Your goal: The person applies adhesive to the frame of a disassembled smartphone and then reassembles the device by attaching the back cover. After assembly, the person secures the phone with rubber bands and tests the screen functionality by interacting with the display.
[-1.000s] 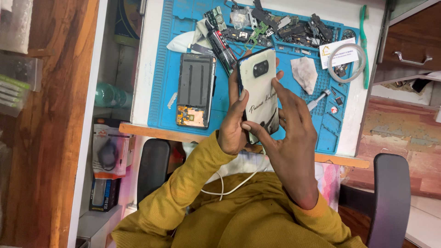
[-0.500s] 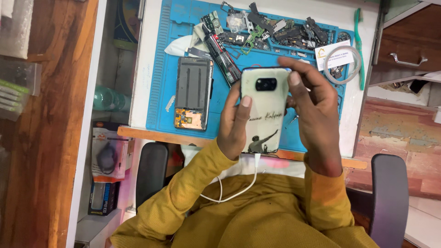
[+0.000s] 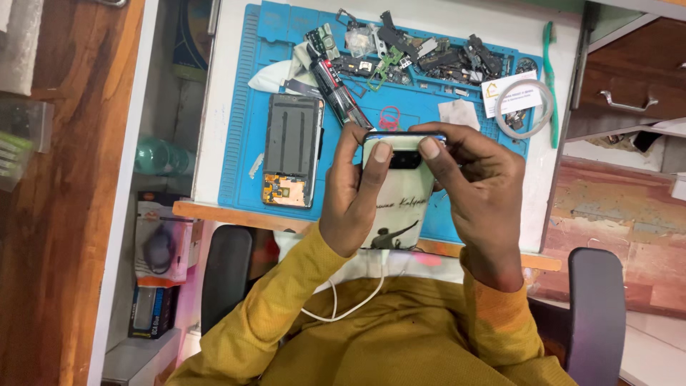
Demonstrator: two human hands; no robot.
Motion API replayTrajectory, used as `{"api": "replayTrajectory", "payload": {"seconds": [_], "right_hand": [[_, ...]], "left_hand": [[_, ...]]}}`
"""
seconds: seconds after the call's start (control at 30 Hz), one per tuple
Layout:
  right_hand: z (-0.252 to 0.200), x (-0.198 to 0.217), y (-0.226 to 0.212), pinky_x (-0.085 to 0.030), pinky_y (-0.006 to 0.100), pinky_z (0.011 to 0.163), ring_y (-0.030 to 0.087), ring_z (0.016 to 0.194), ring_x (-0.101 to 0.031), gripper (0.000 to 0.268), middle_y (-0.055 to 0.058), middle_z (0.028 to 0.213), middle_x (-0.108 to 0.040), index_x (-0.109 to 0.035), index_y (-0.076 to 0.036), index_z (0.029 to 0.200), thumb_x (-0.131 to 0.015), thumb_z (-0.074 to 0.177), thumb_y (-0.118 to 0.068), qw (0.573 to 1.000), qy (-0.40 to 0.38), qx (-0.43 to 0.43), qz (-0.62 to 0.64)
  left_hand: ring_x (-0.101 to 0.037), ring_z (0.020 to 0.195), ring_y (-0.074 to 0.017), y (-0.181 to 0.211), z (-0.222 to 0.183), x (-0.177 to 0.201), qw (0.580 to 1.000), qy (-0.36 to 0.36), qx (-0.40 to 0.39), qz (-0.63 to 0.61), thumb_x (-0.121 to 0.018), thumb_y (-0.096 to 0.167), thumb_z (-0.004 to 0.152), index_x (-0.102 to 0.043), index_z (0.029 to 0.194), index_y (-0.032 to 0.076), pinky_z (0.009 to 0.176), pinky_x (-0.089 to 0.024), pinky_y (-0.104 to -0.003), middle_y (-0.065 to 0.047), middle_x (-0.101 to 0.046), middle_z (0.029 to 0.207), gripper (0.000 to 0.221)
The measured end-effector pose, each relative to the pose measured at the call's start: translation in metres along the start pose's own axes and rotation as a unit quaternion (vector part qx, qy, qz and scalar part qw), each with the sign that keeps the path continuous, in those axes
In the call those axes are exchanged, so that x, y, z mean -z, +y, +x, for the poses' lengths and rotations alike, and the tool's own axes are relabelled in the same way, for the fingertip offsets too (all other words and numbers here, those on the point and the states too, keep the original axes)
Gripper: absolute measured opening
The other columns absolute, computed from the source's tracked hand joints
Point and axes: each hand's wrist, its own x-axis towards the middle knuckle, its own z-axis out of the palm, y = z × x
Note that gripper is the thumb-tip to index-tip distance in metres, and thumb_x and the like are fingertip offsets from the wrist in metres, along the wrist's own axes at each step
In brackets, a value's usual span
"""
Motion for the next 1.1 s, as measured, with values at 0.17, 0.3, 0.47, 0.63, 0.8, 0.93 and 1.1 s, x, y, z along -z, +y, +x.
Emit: {"api": "replayTrajectory", "payload": {"seconds": [0.17, 0.3, 0.47, 0.63, 0.8, 0.93, 1.1], "right_hand": [[-0.003, 0.0, -0.007, -0.045, 0.018, 0.065, 0.002, 0.077, -0.056, 0.024, 0.0, 0.092, -0.07, -0.074, 0.003, 0.119, -0.07, 0.104, -0.015, 0.999, -0.013, 0.01, 0.027], [-0.008, 0.007, -0.009, -0.048, 0.018, 0.072, 0.004, 0.083, -0.06, 0.026, 0.002, 0.096, -0.071, -0.073, 0.005, 0.12, -0.069, 0.105, -0.016, 0.998, -0.017, 0.001, 0.054], [-0.022, 0.014, -0.013, -0.054, 0.022, 0.085, 0.008, 0.092, -0.067, 0.024, 0.007, 0.104, -0.074, -0.07, 0.007, 0.121, -0.068, 0.108, -0.014, 0.997, -0.012, 0.047, 0.063], [-0.029, 0.014, -0.015, -0.051, 0.02, 0.08, 0.008, 0.087, -0.064, 0.022, 0.007, 0.099, -0.073, -0.071, 0.008, 0.117, -0.068, 0.111, -0.013, 0.997, 0.02, 0.072, 0.027], [-0.026, 0.016, -0.016, -0.052, 0.021, 0.085, 0.008, 0.092, -0.064, 0.027, 0.006, 0.104, -0.073, -0.07, 0.006, 0.12, -0.067, 0.11, -0.018, 0.997, 0.013, 0.056, 0.049], [-0.022, 0.017, -0.015, -0.046, 0.019, 0.078, 0.005, 0.083, -0.058, 0.032, 0.005, 0.097, -0.072, -0.072, 0.006, 0.125, -0.067, 0.11, -0.022, 0.998, 0.012, 0.036, 0.051], [-0.023, 0.014, -0.016, -0.05, 0.021, 0.081, 0.007, 0.086, -0.063, 0.031, 0.006, 0.1, -0.074, -0.072, 0.006, 0.127, -0.065, 0.112, -0.02, 0.998, 0.013, 0.034, 0.056]], "left_hand": [[-0.055, 0.085, -0.0032, 0.011, 0.001, -0.006, 0.997, 0.007, -0.061, 0.047, -0.052, 0.031, 0.115, -0.049, 0.121, 0.007, 0.074, -0.05, -0.023, 0.0, -0.058, 0.098, 0.025], [-0.052, 0.07, -0.0027, 0.01, -0.004, -0.007, 0.98, 0.032, -0.098, 0.172, -0.054, 0.03, 0.114, -0.05, 0.115, 0.006, 0.064, -0.046, -0.022, 0.0, -0.056, 0.078, 0.024], [-0.057, 0.07, -0.0025, 0.01, -0.018, -0.014, 0.966, 0.018, -0.154, 0.205, -0.053, 0.026, 0.115, -0.049, 0.112, 0.004, 0.063, -0.051, -0.022, -0.002, -0.062, 0.077, 0.023], [-0.053, 0.065, -0.003, 0.015, -0.021, -0.021, 0.978, 0.017, -0.109, 0.177, -0.052, 0.022, 0.112, -0.048, 0.113, 0.003, 0.06, -0.045, -0.024, -0.001, -0.057, 0.069, 0.02], [-0.054, 0.068, -0.002, 0.018, -0.018, -0.023, 0.979, 0.009, -0.118, 0.165, -0.049, 0.028, 0.117, -0.048, 0.115, 0.004, 0.064, -0.048, -0.024, -0.002, -0.06, 0.072, 0.024], [-0.048, 0.068, -0.0018, 0.016, -0.013, -0.022, 0.981, 0.025, -0.082, 0.173, -0.042, 0.035, 0.118, -0.046, 0.112, 0.006, 0.066, -0.044, -0.023, 0.0, -0.054, 0.072, 0.029], [-0.048, 0.076, -0.0025, 0.016, -0.009, -0.024, 0.991, 0.016, -0.072, 0.113, -0.042, 0.036, 0.119, -0.047, 0.114, 0.008, 0.073, -0.044, -0.023, 0.0, -0.053, 0.084, 0.029]]}}
